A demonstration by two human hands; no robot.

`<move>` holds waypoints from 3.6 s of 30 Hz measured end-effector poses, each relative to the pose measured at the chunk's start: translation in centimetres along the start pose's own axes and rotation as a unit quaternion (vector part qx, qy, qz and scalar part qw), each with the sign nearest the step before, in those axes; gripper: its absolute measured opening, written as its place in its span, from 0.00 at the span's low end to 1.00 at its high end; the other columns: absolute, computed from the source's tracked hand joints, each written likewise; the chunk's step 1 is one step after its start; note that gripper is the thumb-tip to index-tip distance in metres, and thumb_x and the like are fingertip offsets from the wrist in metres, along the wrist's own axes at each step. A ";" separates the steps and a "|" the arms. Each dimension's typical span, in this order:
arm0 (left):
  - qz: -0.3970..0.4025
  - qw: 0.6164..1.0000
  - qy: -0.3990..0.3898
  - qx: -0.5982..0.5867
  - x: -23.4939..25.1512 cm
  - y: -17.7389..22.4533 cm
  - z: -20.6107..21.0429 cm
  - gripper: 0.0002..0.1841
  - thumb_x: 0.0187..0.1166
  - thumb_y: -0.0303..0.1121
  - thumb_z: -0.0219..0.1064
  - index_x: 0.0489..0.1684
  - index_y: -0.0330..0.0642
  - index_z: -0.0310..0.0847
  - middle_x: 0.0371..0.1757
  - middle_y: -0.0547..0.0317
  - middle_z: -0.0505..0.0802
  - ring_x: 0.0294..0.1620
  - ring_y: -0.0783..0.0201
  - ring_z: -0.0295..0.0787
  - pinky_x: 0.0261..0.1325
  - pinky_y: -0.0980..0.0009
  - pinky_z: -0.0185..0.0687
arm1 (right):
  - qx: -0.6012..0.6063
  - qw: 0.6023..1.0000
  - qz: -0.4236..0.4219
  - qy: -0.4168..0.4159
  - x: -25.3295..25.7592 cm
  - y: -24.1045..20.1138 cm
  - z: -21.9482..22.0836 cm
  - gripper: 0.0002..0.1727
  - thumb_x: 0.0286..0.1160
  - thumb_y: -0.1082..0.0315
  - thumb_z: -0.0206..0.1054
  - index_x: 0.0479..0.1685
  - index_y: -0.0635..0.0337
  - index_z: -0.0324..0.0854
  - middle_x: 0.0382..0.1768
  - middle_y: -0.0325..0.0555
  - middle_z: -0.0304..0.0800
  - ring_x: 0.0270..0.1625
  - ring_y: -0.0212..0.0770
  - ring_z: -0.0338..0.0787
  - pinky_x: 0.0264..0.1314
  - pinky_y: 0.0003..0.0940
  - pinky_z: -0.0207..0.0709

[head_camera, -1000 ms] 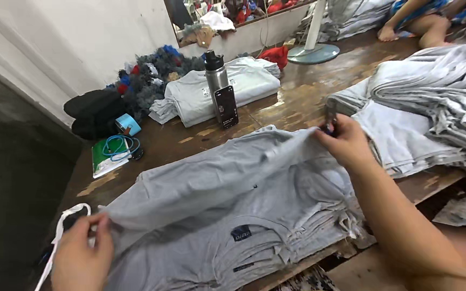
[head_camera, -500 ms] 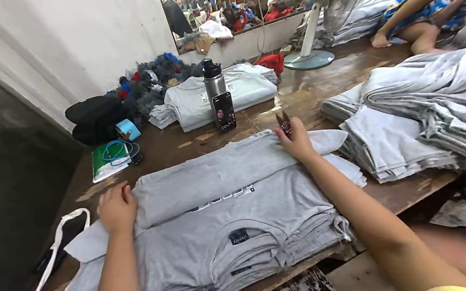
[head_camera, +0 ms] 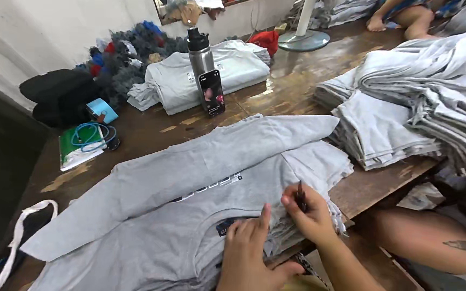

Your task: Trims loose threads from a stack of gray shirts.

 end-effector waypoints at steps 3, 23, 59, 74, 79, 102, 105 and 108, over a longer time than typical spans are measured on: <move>-0.022 0.998 0.005 -0.064 0.2 -0.5 0.1 0.62 0.62 0.77 0.64 0.92 0.36 0.55 0.63 0.51 0.93 0.66 0.56 0.88 0.75 0.39 0.72 | 0.025 0.999 0.005 -0.026 -1.4 -0.4 -0.8 0.16 0.84 0.52 0.65 0.33 0.53 0.75 0.28 0.28 0.73 0.31 0.15 0.71 0.34 0.11 0.66; -0.012 0.823 0.203 -0.531 -0.2 -3.0 0.2 0.42 0.64 0.09 0.68 0.85 0.36 0.58 0.63 0.66 0.93 0.62 0.70 0.91 0.67 0.69 0.87 | -0.209 0.965 -0.031 -0.156 -2.7 -2.1 0.6 0.23 0.83 0.45 0.63 0.28 0.55 0.74 0.20 0.38 0.72 0.22 0.29 0.72 0.23 0.24 0.65; 0.037 0.830 0.196 -0.520 -0.8 -3.2 0.0 0.04 0.73 0.44 0.77 0.37 0.60 0.92 0.63 0.79 0.90 0.70 0.79 0.81 0.72 0.78 0.77 | -0.294 0.920 -0.148 -0.215 -2.0 -3.5 2.5 0.25 0.88 0.42 0.52 0.28 0.52 0.74 0.19 0.40 0.74 0.21 0.39 0.77 0.22 0.34 0.68; -0.015 0.824 0.213 -0.525 -0.9 -3.5 0.2 0.22 0.73 0.16 0.68 0.63 0.49 0.80 0.60 0.72 0.91 0.58 0.78 0.89 0.61 0.78 0.87 | -0.301 0.917 -0.153 -0.214 -2.6 -3.1 2.0 0.26 0.90 0.44 0.50 0.27 0.52 0.73 0.20 0.42 0.76 0.22 0.41 0.78 0.22 0.36 0.69; -0.020 0.827 0.207 -0.522 -0.9 -3.4 0.1 0.20 0.74 0.16 0.67 0.61 0.47 0.81 0.59 0.71 0.92 0.58 0.77 0.90 0.62 0.77 0.87 | -0.305 0.916 -0.157 -0.206 -2.5 -3.2 2.4 0.26 0.90 0.45 0.50 0.26 0.52 0.74 0.20 0.41 0.77 0.22 0.41 0.80 0.23 0.35 0.69; -0.001 0.842 0.213 -0.496 -1.2 -3.4 0.1 0.03 0.82 0.32 0.68 0.47 0.51 0.84 0.65 0.70 0.87 0.61 0.81 0.85 0.59 0.83 0.85 | -0.304 0.918 -0.152 -0.202 -2.8 -3.1 2.3 0.25 0.88 0.44 0.52 0.27 0.52 0.74 0.20 0.42 0.77 0.23 0.41 0.80 0.23 0.35 0.70; 0.010 0.848 0.197 -0.492 -1.3 -3.3 0.2 0.03 0.81 0.35 0.70 0.44 0.49 0.85 0.67 0.67 0.86 0.66 0.77 0.83 0.64 0.80 0.84 | -0.303 0.918 -0.151 -0.206 -2.7 -3.3 2.4 0.26 0.89 0.43 0.51 0.26 0.52 0.73 0.19 0.41 0.76 0.21 0.41 0.78 0.22 0.35 0.69; 0.028 0.857 0.183 -0.481 -1.2 -3.1 0.3 0.05 0.81 0.39 0.70 0.44 0.52 0.86 0.69 0.67 0.85 0.72 0.74 0.79 0.70 0.76 0.80 | -0.304 0.917 -0.155 -0.207 -2.6 -3.3 2.6 0.26 0.89 0.43 0.50 0.27 0.52 0.73 0.19 0.40 0.75 0.21 0.40 0.78 0.22 0.34 0.69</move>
Point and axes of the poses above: each hand's wrist, its own x-axis towards the middle knuckle, its own z-axis out of the palm, y = z × x, the point moved 9 cm from there along x, towards the middle knuckle
